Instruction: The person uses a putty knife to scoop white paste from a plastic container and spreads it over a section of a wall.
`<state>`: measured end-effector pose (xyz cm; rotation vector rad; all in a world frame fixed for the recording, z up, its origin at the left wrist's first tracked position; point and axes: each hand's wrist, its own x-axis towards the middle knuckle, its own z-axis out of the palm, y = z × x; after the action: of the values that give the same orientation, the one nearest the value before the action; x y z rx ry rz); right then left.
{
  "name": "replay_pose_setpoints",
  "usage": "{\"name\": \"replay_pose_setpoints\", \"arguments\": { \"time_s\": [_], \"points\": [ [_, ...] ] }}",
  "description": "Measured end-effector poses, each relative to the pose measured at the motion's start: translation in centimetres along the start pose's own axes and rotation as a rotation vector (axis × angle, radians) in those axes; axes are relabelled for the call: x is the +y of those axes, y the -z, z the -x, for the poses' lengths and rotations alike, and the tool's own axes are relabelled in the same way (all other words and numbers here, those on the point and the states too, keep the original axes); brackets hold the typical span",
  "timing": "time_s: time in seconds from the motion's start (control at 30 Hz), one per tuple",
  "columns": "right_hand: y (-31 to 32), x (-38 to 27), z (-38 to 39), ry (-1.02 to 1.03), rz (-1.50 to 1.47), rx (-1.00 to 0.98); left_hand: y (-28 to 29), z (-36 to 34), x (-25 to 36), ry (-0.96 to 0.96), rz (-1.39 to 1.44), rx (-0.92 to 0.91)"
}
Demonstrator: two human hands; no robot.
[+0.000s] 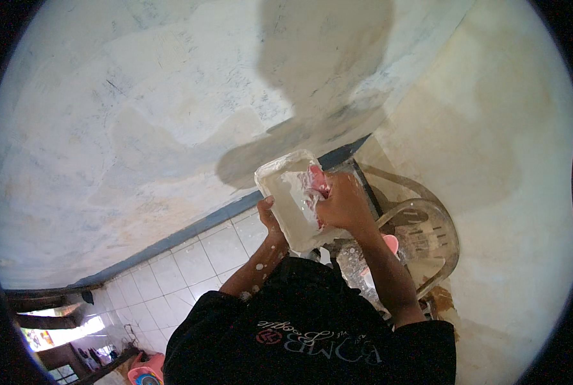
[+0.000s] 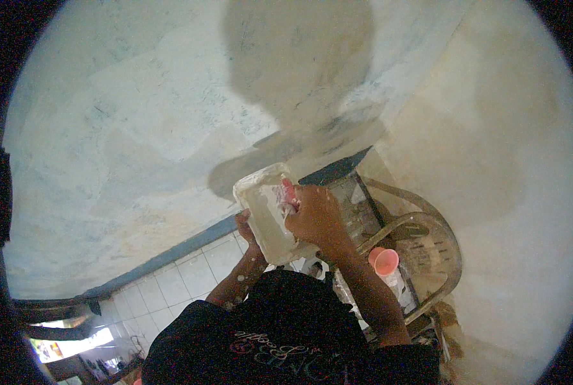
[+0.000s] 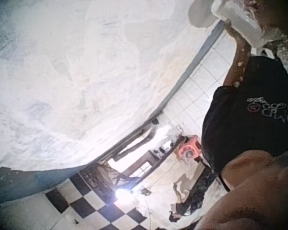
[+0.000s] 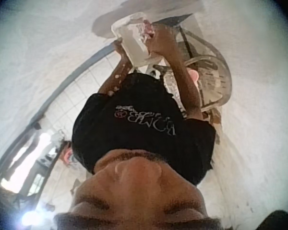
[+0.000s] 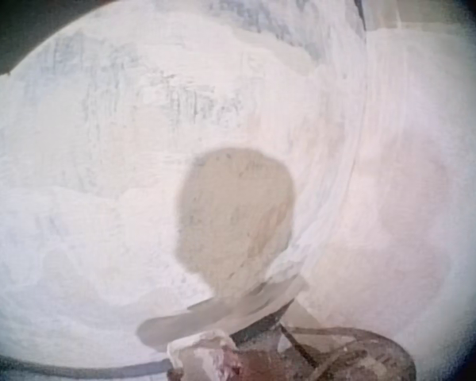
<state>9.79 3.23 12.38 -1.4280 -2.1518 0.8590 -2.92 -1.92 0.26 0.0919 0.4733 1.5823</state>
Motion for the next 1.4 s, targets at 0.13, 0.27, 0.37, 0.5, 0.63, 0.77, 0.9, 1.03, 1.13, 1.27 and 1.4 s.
{"name": "replay_pose_setpoints", "arguments": {
  "time_s": [0.13, 0.27, 0.37, 0.5, 0.63, 0.77, 0.9, 1.03, 1.13, 1.27, 1.4],
  "points": [
    [0.1, 1.6, -1.1, 0.052, 0.047, 0.089, 0.1, 0.6, -0.1, 0.015, 0.097, 0.061],
    [2.1, -1.0, -0.6, -0.089, -0.09, -0.092, -0.8, 0.7, -0.3, -0.019, 0.032, 0.094],
    [0.6, -0.6, -0.2, 0.053, 0.008, -0.046, 1.7, -0.4, -0.5, 0.058, 0.118, 0.009],
    [-1.1, 2.5, -1.3, 0.054, 0.03, 0.049, 2.3, -0.2, -0.9, -0.072, 0.2, 0.001],
    [0.5, 0.6, -0.8, 0.023, -0.009, -0.007, -0.9, 0.6, 0.1, 0.031, -0.007, 0.052],
    [0.6, -1.0, -0.3, 0.063, 0.005, -0.055, 1.3, 0.0, -0.2, 0.112, 0.039, 0.025],
    [-0.6, 0.9, -1.0, 0.076, 0.029, 0.023, -0.3, -0.3, -0.3, -0.02, 0.098, -0.149],
    [0.0, 1.5, -1.6, 0.091, 0.001, 0.056, 0.5, 0.1, -0.3, 0.098, 0.023, 0.069],
    [0.9, 0.1, -0.7, 0.045, -0.023, -0.027, 1.7, -0.6, -0.5, 0.065, 0.082, 0.029],
    [0.8, -2.0, -0.2, -0.036, -0.018, -0.087, 2.6, -1.4, -0.7, -0.049, 0.081, -0.009],
    [-1.0, 2.0, -1.1, 0.153, 0.043, 0.17, 0.2, -0.1, -0.4, -0.009, 0.145, -0.064]
  ]
}}
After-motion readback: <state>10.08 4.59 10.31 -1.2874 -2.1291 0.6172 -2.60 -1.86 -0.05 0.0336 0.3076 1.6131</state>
